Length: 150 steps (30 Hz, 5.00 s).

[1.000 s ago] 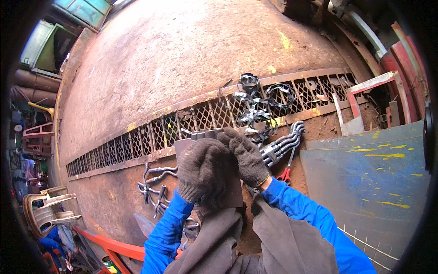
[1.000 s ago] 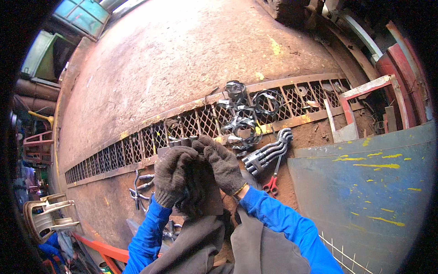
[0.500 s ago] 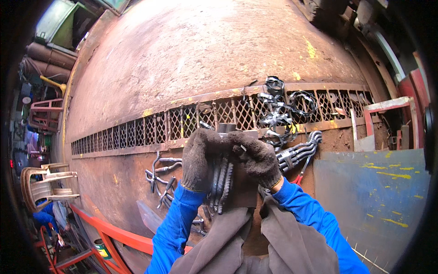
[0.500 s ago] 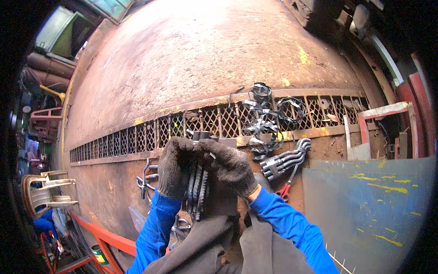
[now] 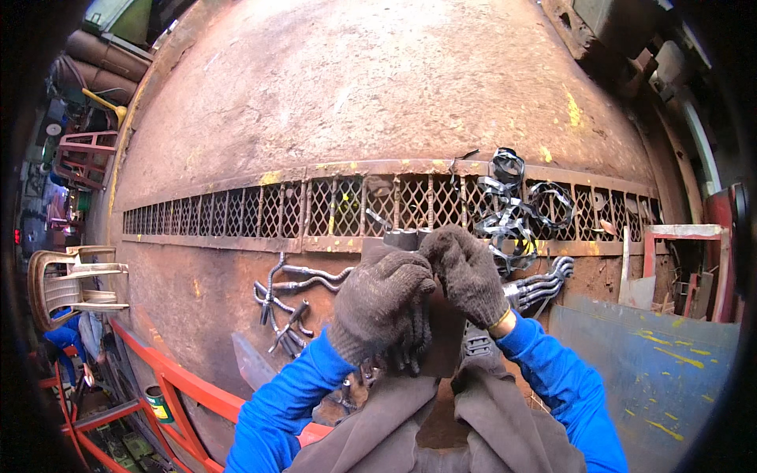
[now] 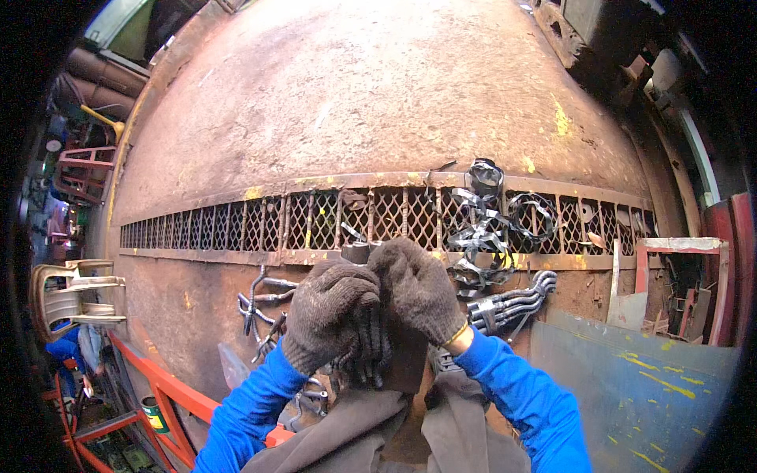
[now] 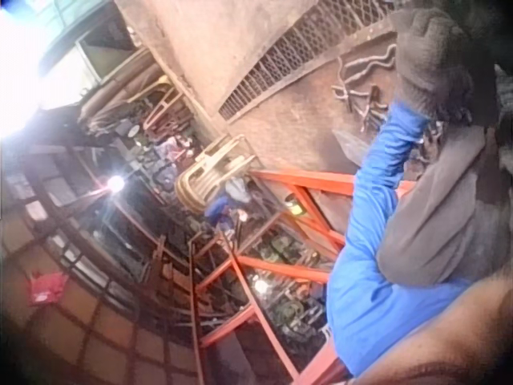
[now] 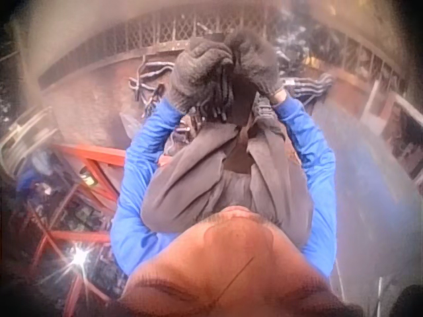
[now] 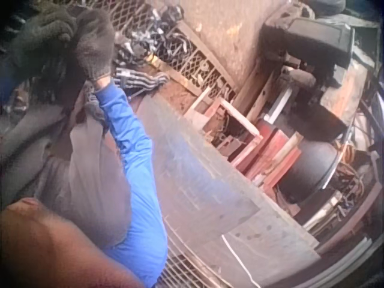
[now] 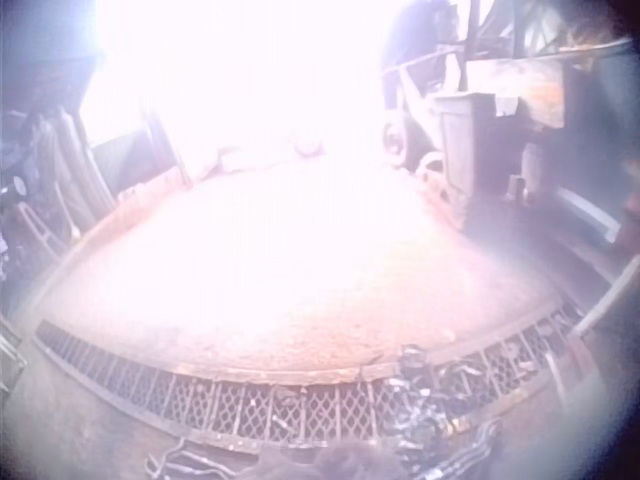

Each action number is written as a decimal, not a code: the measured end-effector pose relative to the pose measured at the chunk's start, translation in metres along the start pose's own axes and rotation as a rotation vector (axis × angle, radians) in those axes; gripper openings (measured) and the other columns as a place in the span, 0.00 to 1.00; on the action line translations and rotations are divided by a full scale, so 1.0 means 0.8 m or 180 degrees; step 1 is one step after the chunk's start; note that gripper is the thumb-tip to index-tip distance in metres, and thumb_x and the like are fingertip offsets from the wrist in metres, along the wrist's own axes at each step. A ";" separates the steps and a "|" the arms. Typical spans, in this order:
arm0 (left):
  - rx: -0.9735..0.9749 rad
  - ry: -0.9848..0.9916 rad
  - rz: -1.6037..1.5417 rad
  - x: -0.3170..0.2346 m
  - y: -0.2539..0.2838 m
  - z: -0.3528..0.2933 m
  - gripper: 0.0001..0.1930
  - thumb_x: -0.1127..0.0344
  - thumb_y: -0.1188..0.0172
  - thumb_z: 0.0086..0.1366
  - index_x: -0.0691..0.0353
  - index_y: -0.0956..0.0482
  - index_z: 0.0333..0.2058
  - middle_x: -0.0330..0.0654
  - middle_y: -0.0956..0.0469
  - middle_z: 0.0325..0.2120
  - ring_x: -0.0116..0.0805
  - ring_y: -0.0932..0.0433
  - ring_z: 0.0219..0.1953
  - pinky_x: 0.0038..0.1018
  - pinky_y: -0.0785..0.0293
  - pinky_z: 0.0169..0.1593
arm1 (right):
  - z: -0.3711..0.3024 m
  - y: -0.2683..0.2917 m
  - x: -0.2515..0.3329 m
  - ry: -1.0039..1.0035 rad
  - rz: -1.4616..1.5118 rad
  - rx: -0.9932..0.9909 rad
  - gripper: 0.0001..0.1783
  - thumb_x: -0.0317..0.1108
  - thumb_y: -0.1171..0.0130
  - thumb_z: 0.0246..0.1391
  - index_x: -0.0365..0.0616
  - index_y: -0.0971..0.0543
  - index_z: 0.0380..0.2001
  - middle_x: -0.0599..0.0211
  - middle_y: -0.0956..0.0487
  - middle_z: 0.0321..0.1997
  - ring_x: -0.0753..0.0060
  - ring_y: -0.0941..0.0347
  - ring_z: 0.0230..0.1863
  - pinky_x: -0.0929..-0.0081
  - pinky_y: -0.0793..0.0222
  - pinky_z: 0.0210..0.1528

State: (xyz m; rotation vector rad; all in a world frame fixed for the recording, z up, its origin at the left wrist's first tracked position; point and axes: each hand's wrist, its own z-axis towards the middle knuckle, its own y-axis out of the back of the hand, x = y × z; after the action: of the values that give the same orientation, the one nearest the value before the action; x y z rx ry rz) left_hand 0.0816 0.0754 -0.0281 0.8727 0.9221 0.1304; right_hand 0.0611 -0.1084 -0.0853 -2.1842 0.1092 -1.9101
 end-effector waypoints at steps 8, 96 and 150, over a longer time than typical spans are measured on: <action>0.0183 0.1072 -0.1164 0.007 -0.009 -0.001 0.07 0.68 0.43 0.69 0.61 0.19 0.42 0.52 0.18 0.37 0.54 0.18 0.39 0.39 0.21 0.43 | -0.002 0.015 -0.002 -0.0226 -0.0126 -0.0007 0.19 0.45 0.51 0.73 0.38 0.21 0.44 0.65 0.18 0.39 0.74 0.24 0.41 0.72 0.26 0.46; 0.0459 0.0675 -0.1108 0.000 0.002 -0.037 0.28 0.78 0.39 0.54 0.57 0.20 0.56 0.47 0.18 0.52 0.47 0.18 0.52 0.37 0.21 0.54 | -0.078 -0.032 -0.019 -0.0105 0.0746 -0.0618 0.23 0.33 0.43 0.66 0.38 0.33 0.61 0.61 0.24 0.53 0.66 0.28 0.56 0.65 0.33 0.63; 0.0411 0.0695 -0.1959 0.028 -0.018 -0.036 0.13 0.75 0.43 0.62 0.64 0.17 0.45 0.49 0.16 0.46 0.46 0.18 0.49 0.35 0.22 0.54 | -0.065 0.022 -0.044 -0.0521 0.0340 -0.0104 0.15 0.40 0.49 0.72 0.39 0.23 0.48 0.66 0.20 0.45 0.75 0.26 0.48 0.73 0.29 0.53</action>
State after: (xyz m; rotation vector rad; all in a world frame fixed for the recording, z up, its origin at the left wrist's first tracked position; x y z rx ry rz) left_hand 0.0703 0.0934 -0.0614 0.6655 1.3774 -0.3750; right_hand 0.0065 -0.1243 -0.1172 -2.2964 0.2247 -1.6780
